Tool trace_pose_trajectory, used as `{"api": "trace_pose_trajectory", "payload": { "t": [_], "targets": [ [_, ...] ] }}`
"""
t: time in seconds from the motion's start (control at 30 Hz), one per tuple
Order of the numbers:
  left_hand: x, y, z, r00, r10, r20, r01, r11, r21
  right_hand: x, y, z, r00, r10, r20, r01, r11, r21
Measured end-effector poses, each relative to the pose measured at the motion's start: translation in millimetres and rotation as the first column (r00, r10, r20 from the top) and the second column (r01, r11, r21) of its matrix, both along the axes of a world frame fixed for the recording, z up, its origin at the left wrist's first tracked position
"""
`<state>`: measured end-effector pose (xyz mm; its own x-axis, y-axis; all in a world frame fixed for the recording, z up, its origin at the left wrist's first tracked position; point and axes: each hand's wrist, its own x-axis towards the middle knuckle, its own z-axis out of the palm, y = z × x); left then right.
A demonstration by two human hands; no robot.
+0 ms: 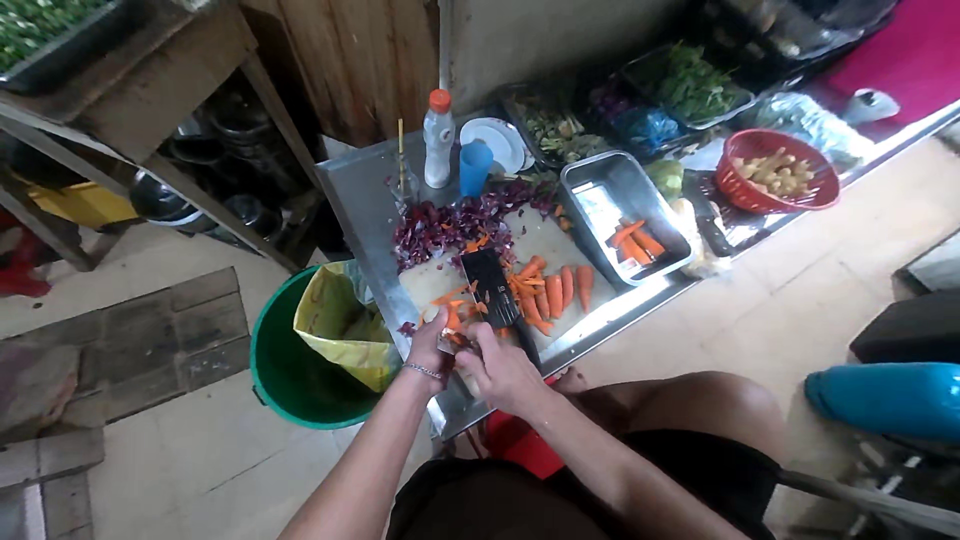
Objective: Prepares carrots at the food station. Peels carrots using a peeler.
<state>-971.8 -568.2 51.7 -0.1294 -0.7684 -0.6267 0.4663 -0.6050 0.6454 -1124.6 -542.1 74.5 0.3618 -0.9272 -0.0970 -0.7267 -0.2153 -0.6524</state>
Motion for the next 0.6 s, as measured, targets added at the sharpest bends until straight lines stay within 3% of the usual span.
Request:
{"api": "trace_pose_trajectory", "payload": {
  "t": [0.2,0.3,0.43,0.53,0.6],
  "targets": [
    [10,-2,7,0.999,-0.051,0.011,0.051,0.999,0.019,1,-11,-2,0.996,0.087,-0.015,-0.088,0.992,-0.093],
    [9,0,17,0.995,-0.102,0.003,0.102,0.994,0.039,-4,-27,-3,0.999,0.038,-0.039,-0.037,0.999,0.039],
    [9,8,13,0.973,-0.217,-0.084,0.213,0.975,-0.058,-27,-58,-23,0.992,-0.123,0.039,0.113,0.973,0.203],
    [8,5,11,0.986,-0.168,0.011,0.168,0.986,-0.020,-21,-47,-8,0.986,-0.153,0.067,0.132,0.960,0.248],
    [5,3,14,0.988,-0.119,0.099,0.115,0.993,0.037,-9,-28,4,0.997,-0.078,0.024,0.074,0.984,0.160]
  ]
}}
